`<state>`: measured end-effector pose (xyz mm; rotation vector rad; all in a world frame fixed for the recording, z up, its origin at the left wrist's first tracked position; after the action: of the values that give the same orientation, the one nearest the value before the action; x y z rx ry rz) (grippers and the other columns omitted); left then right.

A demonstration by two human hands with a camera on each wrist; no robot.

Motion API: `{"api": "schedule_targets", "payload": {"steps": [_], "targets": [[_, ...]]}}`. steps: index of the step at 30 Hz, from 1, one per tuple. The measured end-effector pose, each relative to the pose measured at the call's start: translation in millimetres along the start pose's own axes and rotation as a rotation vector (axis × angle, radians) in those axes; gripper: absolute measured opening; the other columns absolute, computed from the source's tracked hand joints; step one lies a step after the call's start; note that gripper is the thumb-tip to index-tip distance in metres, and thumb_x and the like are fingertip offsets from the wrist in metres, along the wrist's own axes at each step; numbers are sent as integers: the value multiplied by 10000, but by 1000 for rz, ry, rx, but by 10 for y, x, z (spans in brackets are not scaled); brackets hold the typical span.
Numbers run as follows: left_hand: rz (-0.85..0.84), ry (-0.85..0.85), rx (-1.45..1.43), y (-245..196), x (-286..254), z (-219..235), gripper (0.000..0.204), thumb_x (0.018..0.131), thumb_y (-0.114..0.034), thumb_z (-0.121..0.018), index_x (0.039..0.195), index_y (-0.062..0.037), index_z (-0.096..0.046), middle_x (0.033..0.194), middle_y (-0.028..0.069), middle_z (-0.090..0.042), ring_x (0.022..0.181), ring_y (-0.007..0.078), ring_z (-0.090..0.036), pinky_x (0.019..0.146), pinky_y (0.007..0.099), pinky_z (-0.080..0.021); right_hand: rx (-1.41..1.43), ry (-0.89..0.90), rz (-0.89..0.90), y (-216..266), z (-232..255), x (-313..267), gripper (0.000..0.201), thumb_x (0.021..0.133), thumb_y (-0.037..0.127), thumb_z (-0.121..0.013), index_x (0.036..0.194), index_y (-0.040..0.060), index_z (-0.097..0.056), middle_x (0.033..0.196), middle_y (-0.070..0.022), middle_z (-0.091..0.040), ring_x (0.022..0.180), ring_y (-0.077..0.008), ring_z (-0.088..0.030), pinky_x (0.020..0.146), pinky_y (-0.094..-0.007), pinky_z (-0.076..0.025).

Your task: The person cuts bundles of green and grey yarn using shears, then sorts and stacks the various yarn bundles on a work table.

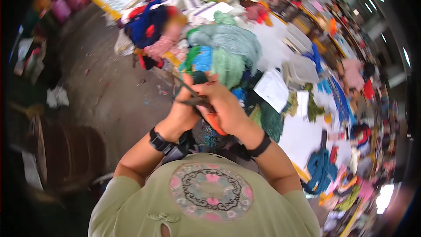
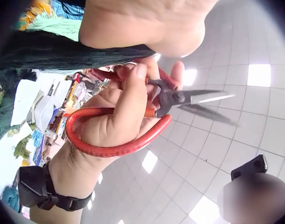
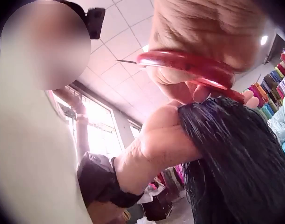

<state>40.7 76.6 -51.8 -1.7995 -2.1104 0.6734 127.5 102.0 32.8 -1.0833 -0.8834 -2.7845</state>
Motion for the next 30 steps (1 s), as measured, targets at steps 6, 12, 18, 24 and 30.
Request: {"api": "schedule_targets", "payload": {"steps": [6, 12, 18, 24, 30], "targets": [[-151, -131, -8, -103, 131, 86, 767, 976, -669, -287, 1319, -19, -505, 1350, 135, -562, 1256, 273, -519, 1039, 412, -425, 555, 14, -487, -76, 245, -685, 349, 855, 4, -658, 1193, 46, -586, 762, -7, -547, 665, -99, -513, 631, -253, -414], [-242, -191, -37, -476, 194, 364, 468, 1027, -433, -459, 1169, -1, -567, 671, -28, -403, 693, 129, -476, 944, 380, -446, 665, -325, -1285, -621, 784, -2927, 401, 821, 137, -701, 1192, 51, -576, 809, 9, -590, 585, -81, -512, 541, -258, -457], [-94, -73, 6, -319, 389, 426, 280, 1059, -324, -441, 943, -82, -522, 601, -78, -278, 511, 47, -296, 745, 290, -469, -216, -353, -1969, -1298, 1415, -5596, 477, 885, 421, -677, 1056, -15, -586, 707, -132, -654, 531, -197, -651, 443, -311, -518], [-60, -323, 134, -23, 645, 326, 286, 1069, -318, -419, 930, -87, -515, 580, -80, -264, 466, 39, -252, 602, 245, -421, -515, -35, -2083, -1844, 1792, -5977, 603, 849, 520, -683, 1060, -25, -533, 951, -282, -680, 942, -416, -675, 797, -471, -547], [-59, -408, 320, 140, 760, 152, 270, 1057, -335, -454, 937, -103, -523, 574, -85, -270, 468, 35, -242, 598, 236, -392, -491, 70, -2034, -2492, 2128, -6094, 578, 825, 380, -714, 1169, -9, -460, 995, -255, -685, 963, -419, -671, 829, -482, -541]]}}
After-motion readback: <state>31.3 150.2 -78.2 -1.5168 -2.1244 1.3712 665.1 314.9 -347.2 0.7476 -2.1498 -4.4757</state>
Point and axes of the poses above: each hand's wrist, its own x-axis towards the middle knuckle, its own z-axis out of the back of the hand, y = z × x, the point moved 7 cm from there along x, towards the middle knuckle
